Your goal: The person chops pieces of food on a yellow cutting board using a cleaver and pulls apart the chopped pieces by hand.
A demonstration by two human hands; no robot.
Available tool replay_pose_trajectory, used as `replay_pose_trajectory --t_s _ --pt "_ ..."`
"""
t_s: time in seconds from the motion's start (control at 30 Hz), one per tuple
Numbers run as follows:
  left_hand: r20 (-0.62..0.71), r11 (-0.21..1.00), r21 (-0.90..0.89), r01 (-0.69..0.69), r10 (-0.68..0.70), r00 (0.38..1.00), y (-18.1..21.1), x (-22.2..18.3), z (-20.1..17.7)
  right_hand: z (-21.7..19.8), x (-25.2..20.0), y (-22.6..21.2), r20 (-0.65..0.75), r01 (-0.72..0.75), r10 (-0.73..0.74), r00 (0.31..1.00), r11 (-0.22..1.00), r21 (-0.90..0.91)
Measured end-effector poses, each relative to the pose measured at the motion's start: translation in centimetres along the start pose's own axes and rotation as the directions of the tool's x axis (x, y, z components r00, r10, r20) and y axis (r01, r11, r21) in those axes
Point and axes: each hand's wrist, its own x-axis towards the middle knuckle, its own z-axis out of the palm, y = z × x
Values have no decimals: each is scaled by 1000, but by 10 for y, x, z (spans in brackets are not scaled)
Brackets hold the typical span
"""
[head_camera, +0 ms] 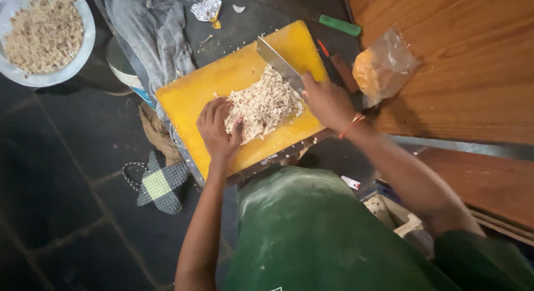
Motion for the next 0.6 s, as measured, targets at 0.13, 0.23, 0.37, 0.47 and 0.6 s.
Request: replay_pose_trajectory --t_s 0.13,0.23,0.37,0.47,0.6 --pt "-5 1000 -1 -7 7 1000 0 0 -1 -31 -9 18 -166 180 -170 971 983 47" --pt "-11 1000 -3 -6 6 1000 -1 0 1 -15 -9 17 -262 170 -145 954 983 75" --pt "-5 1000 -23 4 -4 1000 4 0 0 -10 4 22 -57 131 -128 990 991 39" --pt "-13 1000 -23 -16 16 1000 3 1 0 -32 -9 19 -121 122 -110 987 988 93" --pt "-12 999 -24 23 -23 1000 -1 -3 0 -19 -14 3 -401 181 -161 902 983 12"
